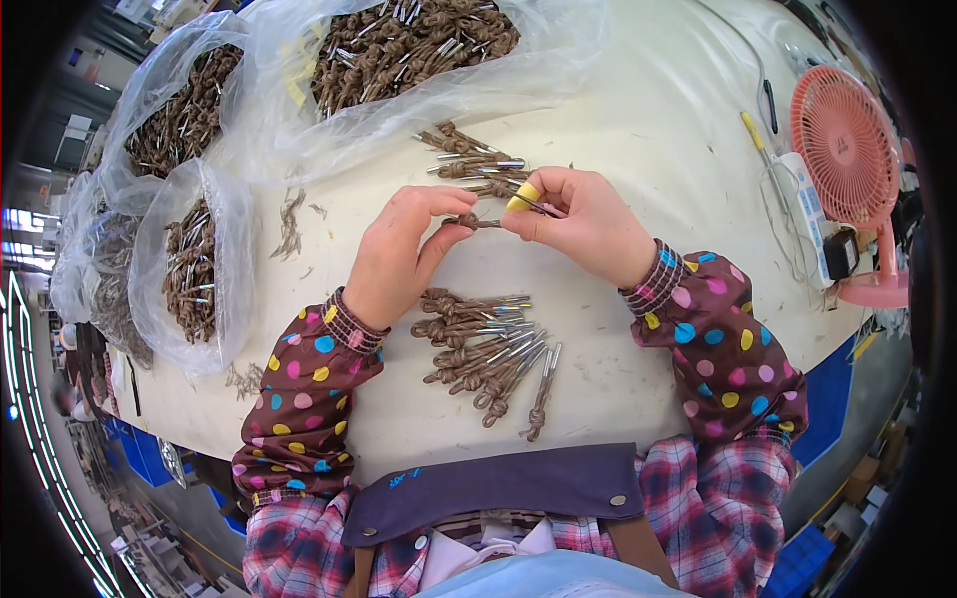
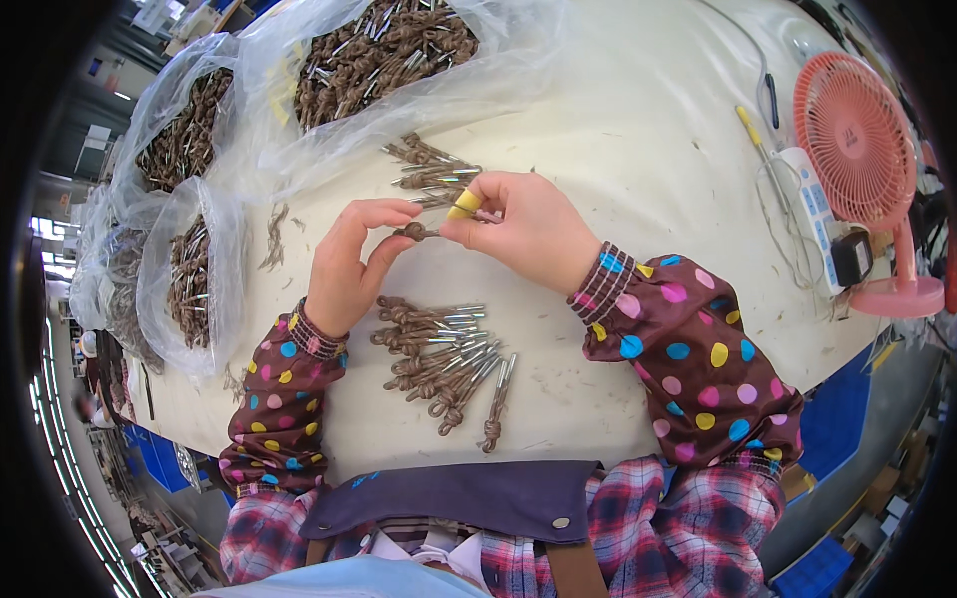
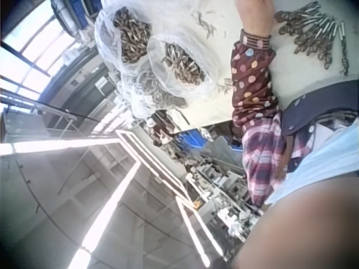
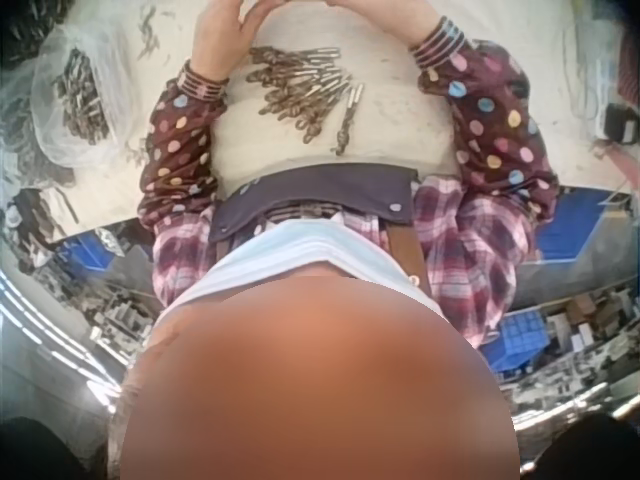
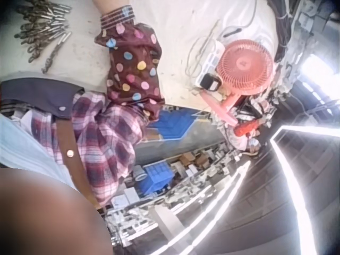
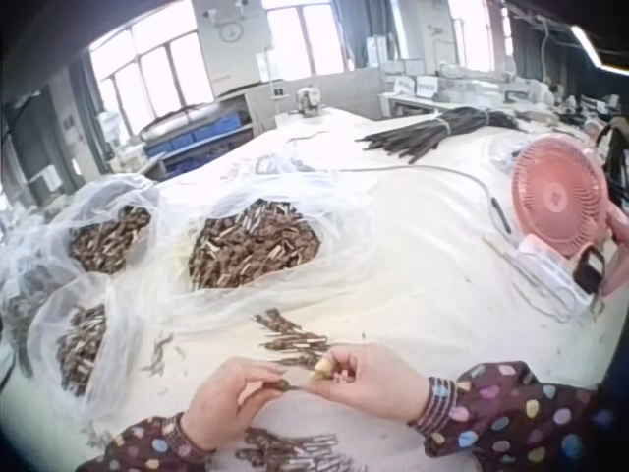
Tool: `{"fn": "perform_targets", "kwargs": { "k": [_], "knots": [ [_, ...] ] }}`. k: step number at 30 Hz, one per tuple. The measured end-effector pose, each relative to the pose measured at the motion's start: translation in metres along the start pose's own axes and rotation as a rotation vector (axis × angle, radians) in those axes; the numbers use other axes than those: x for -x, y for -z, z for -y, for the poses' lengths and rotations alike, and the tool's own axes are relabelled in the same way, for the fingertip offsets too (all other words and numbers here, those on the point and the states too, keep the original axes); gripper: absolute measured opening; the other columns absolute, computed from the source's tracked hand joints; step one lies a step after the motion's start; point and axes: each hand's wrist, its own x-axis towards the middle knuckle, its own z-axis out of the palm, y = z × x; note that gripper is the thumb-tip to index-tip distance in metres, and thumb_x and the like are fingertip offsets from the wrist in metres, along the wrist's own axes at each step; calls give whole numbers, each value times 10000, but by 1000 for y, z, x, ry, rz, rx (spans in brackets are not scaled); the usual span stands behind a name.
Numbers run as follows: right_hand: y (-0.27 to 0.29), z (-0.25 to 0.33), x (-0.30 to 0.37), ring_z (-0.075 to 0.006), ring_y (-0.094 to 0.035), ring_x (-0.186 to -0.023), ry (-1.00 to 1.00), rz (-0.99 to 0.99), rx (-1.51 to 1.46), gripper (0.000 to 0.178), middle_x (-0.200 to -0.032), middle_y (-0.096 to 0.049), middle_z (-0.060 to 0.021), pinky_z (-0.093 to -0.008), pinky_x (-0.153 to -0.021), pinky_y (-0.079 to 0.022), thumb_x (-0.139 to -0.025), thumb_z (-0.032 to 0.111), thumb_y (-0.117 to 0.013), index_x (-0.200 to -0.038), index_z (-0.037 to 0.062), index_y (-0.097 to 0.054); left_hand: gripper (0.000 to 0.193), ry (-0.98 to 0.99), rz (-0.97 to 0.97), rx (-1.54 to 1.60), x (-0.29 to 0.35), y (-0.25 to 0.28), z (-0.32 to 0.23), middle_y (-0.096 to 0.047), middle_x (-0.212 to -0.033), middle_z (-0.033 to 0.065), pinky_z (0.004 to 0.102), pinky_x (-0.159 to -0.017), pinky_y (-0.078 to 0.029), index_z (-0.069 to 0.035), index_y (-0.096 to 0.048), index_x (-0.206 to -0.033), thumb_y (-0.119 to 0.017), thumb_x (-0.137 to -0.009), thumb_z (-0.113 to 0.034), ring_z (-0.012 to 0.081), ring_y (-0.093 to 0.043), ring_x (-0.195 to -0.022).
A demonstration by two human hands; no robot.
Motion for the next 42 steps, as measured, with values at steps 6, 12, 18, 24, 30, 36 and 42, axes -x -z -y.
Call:
{"fn": "perform_targets", "kwargs": {
  "k": [6,12,18,24,30,36,42],
  "knots": [
    [-2,8,8,-175,-632,-649,361,-167,478,194,-749,-628,-91,-282,-578,-496,-744,119,-751,-869,58,-616,514,236,154,79,-5,14,-10,-529,-1110,105,329,-787,-497,-98,-536,-1218,-743,-748,-65,242,-584,-871],
    [-8,14,12,-238,-651,-691,478,-159,582,209,-785,-644,-79,-311,-581,-502,-703,80,-745,-843,54,-592,476,158,248,5,-2,4,-16,-532,-1041,93,327,-713,-509,-120,-558,-1211,-729,-767,-109,243,-587,-835],
    [-8,11,11,-242,-640,-669,439,-171,551,209,-770,-637,-86,-310,-575,-497,-713,85,-744,-847,47,-588,260,89,179,-163,1,2,-11,-578,-890,47,321,-616,-513,-94,-635,-1043,-694,-789,-100,223,-612,-727],
    [-8,12,10,-237,-640,-662,452,-172,555,206,-767,-634,-88,-307,-571,-499,-721,81,-741,-856,43,-591,146,1,154,-231,2,7,-10,-602,-827,36,310,-592,-514,-78,-631,-942,-677,-805,-95,213,-619,-717],
    [-10,9,9,-218,-632,-654,504,-157,462,202,-769,-621,-73,-301,-566,-501,-713,52,-734,-849,42,-586,106,37,69,-118,3,-1,0,-623,-864,57,328,-618,-520,-39,-528,-938,-604,-868,-61,254,-622,-758],
    [-3,7,10,-205,-616,-653,583,-121,659,217,-809,-601,-46,-295,-555,-488,-746,155,-751,-841,66,-576,93,349,159,158,9,-6,-4,-610,-875,116,341,-667,-494,-28,-473,-998,-529,-932,-60,299,-605,-769],
    [-8,9,10,-193,-591,-616,542,-221,808,320,-849,-550,-19,-296,-526,-457,-766,380,-709,-835,107,-558,98,269,109,87,12,-9,2,-593,-861,143,342,-661,-483,-26,-478,-992,-540,-921,-52,298,-593,-742]
  ]
}}
